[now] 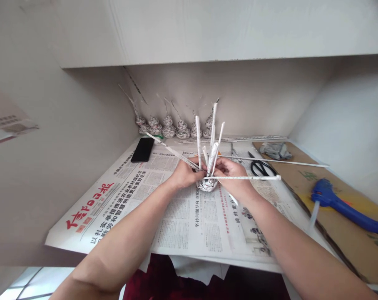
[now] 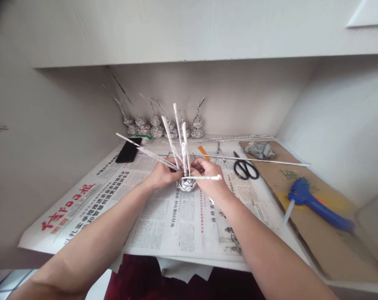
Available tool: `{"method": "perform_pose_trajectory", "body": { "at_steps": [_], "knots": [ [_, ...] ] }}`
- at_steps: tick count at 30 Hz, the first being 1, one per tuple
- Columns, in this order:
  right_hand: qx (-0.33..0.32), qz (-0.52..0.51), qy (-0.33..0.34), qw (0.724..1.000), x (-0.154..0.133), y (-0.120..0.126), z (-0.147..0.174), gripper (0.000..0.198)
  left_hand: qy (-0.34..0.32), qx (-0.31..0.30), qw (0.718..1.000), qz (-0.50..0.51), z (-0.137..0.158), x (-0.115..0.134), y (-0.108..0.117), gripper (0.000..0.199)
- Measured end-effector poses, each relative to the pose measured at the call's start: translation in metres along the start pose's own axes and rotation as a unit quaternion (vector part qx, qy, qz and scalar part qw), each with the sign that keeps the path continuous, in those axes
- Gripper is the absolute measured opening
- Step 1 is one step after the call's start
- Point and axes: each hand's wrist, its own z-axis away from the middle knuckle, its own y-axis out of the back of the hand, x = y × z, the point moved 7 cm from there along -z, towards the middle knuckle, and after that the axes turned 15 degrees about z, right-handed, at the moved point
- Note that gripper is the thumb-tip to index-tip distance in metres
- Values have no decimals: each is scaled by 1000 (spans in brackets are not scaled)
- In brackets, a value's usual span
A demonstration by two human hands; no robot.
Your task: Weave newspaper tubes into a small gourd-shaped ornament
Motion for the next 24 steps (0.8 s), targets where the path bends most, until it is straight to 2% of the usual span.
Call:
{"method": "perform_pose_trajectory", "body": {
  "at_steps": [4,10,13,17,21,24],
  "knots": [
    [-27,59,28,997,-4,3,-2,6,11,6,1000,-2,0,-5,1,13],
    [5,107,22,994,-3,6,-1,11,-34,-16,998,-48,1,4,-3,8],
    [17,136,32,990,-5,7,0,15,-40,-34,998,-45,3,8,-7,7],
    [29,166,12,986,-3,11,-1,13,-52,-41,997,-48,4,15,-10,7],
    [15,124,24,992,-7,10,0,11,-70,-18,995,-65,5,19,-10,5],
    [-35,8,11,999,-4,4,-1,12,-69,6,994,-80,5,17,-8,4]
  ]
}}
